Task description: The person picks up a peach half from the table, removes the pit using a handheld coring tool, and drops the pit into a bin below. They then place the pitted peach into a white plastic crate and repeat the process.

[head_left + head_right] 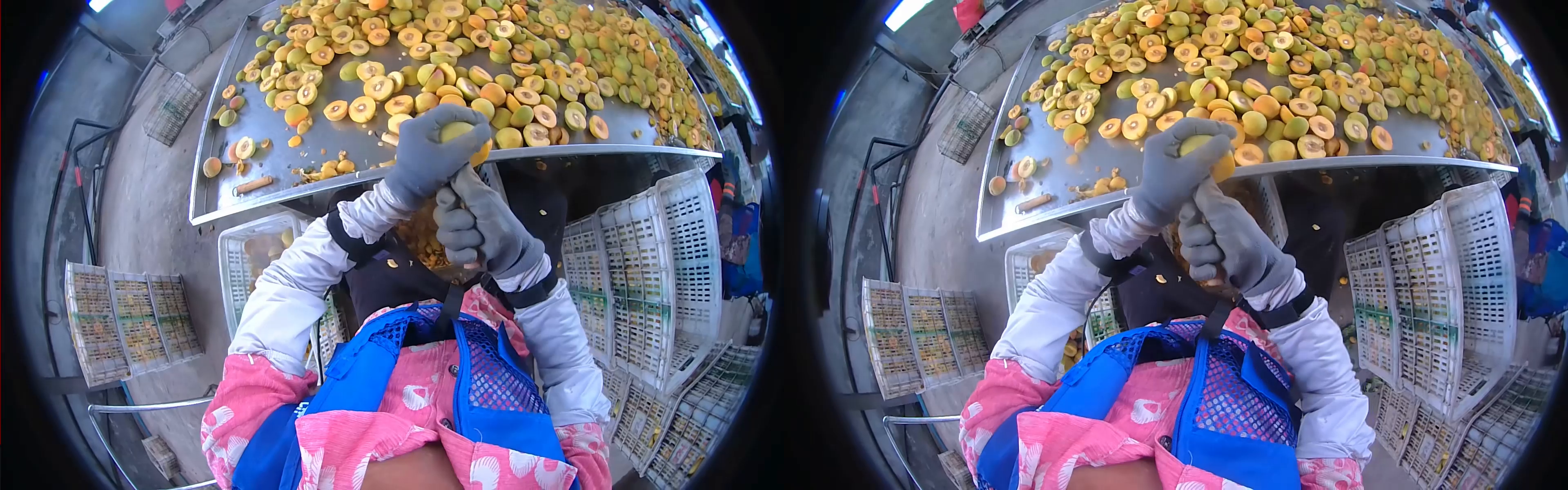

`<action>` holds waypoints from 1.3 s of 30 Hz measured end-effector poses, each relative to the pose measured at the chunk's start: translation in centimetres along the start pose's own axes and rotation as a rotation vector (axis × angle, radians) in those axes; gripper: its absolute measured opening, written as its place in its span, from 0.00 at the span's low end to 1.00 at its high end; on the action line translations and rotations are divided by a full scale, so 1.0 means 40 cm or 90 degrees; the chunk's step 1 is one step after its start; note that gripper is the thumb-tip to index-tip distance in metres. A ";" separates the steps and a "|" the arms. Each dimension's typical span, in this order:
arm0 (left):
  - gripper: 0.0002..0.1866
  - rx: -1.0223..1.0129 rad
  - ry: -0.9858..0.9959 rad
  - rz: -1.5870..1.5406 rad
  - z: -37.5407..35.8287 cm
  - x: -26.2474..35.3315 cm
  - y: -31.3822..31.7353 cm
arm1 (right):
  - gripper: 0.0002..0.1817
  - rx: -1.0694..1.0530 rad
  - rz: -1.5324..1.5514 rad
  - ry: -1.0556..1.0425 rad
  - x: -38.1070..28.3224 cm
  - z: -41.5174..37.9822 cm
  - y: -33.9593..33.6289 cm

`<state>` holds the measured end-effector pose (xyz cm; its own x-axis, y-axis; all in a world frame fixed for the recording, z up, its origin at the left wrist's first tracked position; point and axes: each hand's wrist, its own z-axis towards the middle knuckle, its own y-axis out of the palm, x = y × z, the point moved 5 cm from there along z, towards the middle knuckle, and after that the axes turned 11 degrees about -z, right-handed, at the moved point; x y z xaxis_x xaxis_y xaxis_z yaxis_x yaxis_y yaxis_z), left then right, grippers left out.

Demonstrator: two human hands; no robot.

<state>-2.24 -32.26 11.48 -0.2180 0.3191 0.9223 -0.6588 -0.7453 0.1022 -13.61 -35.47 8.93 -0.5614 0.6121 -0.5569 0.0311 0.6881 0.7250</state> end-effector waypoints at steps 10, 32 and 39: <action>0.12 0.099 -0.224 -0.170 -0.026 -0.064 0.008 | 0.25 0.159 -0.088 0.003 0.006 -0.014 -0.014; 0.30 0.161 -0.282 -0.352 -0.102 -0.155 -0.016 | 0.27 0.139 -0.142 -0.014 0.077 0.032 -0.050; 0.23 0.336 -0.315 -0.508 -0.207 -0.207 -0.103 | 0.27 0.205 -0.217 0.055 0.142 0.091 -0.034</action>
<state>-3.68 -26.98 0.35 0.5310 0.6413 0.5540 -0.0618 -0.6227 0.7800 -13.84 -31.52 3.29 -0.6508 0.3050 -0.6953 0.0800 0.9382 0.3367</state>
